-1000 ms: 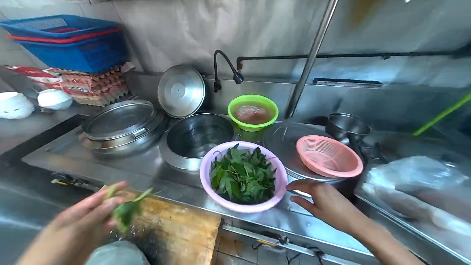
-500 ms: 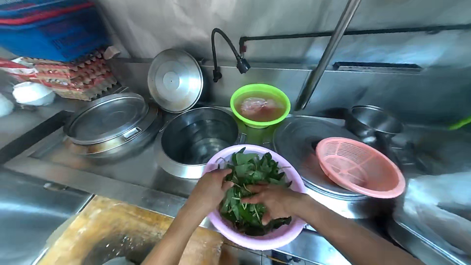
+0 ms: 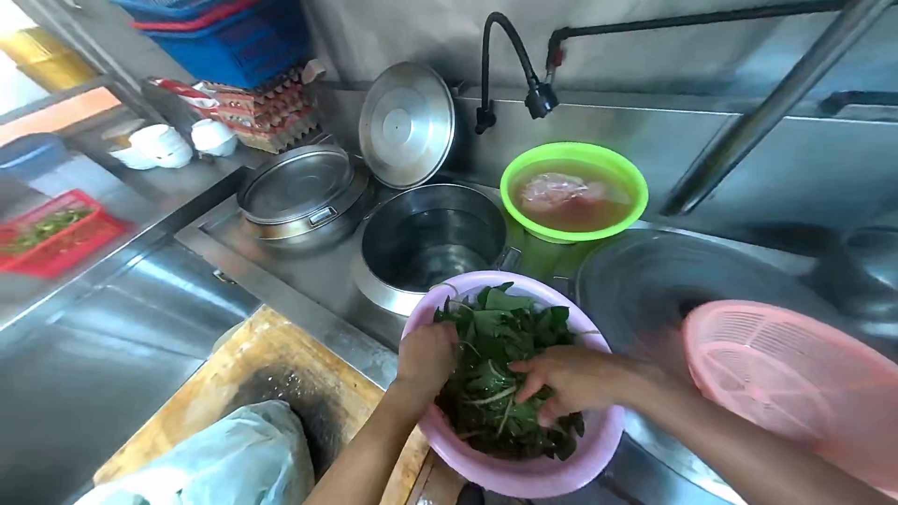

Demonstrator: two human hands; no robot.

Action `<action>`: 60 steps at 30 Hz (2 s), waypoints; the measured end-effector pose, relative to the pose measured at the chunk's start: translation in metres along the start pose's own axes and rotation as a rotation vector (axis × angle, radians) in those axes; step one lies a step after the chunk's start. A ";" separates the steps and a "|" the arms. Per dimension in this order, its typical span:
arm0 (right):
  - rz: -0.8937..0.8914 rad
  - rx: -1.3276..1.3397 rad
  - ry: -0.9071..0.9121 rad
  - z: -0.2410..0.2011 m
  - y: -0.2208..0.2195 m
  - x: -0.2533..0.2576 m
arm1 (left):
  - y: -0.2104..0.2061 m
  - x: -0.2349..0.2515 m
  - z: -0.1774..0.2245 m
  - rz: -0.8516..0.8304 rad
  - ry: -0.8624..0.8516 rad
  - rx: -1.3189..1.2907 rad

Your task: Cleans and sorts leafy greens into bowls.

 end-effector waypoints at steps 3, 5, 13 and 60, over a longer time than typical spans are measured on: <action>0.280 0.089 0.024 0.011 0.025 -0.019 | 0.021 -0.016 -0.006 0.139 -0.205 -0.322; 0.547 0.229 0.053 0.008 0.039 -0.022 | 0.027 -0.025 -0.010 0.113 -0.327 -0.592; 0.747 0.100 0.141 -0.024 0.048 0.000 | 0.016 -0.031 -0.005 0.087 -0.387 -0.877; 0.038 -0.022 -0.288 -0.043 0.043 0.024 | -0.101 -0.066 -0.232 0.743 0.149 -0.678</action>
Point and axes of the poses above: each hand's wrist, its own x-axis towards the middle knuckle, its own y-axis out of the back of the hand, z = x × y, the point moved 4 cm from there along x, towards the middle knuckle, and after that the axes turned 8 degrees about -z, right-handed, at the moved point
